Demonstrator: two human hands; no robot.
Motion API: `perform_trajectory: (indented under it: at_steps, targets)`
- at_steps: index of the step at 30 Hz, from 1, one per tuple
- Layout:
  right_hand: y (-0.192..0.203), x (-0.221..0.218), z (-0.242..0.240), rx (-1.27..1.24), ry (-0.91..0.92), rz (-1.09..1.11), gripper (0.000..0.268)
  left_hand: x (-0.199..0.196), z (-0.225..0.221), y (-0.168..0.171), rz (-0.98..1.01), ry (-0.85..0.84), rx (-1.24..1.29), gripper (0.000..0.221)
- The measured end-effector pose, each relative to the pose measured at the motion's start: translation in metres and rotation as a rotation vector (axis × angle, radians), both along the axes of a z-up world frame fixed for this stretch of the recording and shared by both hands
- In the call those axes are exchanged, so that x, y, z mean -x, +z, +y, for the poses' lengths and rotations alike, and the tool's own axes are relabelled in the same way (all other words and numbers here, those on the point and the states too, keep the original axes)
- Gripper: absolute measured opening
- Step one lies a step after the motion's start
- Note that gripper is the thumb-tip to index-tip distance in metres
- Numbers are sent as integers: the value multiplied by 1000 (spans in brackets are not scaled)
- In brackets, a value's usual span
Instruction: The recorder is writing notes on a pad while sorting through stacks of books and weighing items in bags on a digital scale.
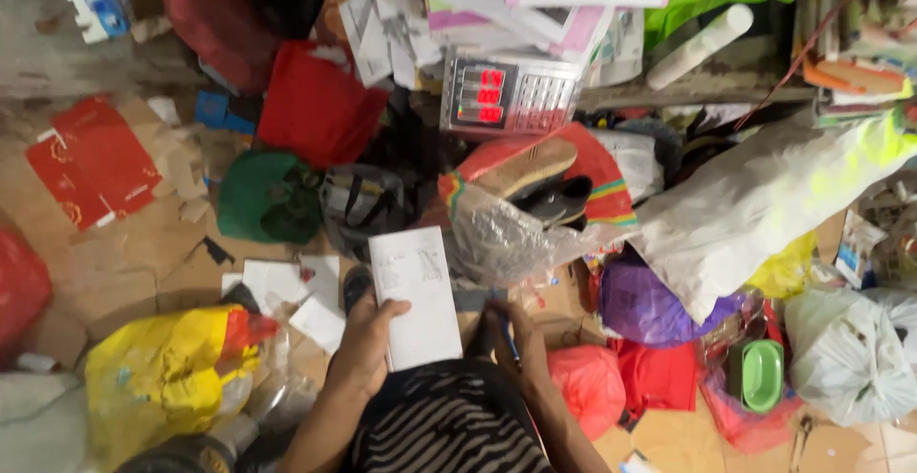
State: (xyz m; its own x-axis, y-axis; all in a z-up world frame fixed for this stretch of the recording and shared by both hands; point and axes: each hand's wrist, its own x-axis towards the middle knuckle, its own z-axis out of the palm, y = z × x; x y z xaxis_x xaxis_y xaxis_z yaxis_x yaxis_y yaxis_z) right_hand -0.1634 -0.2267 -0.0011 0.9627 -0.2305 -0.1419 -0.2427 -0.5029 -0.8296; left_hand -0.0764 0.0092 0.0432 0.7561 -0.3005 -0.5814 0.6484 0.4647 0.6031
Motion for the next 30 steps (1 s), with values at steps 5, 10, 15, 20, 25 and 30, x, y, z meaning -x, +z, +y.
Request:
perform_trajectory:
  at_steps: [5, 10, 15, 20, 25, 30]
  targets:
    - [32, -32, 1, 263, -97, -464, 26, 1, 17, 17, 67, -28, -99, 46]
    - [79, -59, -10, 352, -252, -632, 27, 0, 26, 17, 10, 15, -43, 47]
    - [81, -63, -10, 401, -217, -634, 27, 0, 29, 20, 1, 12, -56, 47]
    - [73, -78, -7, 577, -166, -512, 32, -2, 28, 22, -28, -3, -67, 49]
    - [55, -85, -18, 633, 132, -186, 35, -2, 22, 19, -13, -10, -31, 47]
    - [66, -81, -18, 575, 6, -314, 28, 3, 21, 22, -27, -12, -13, 45]
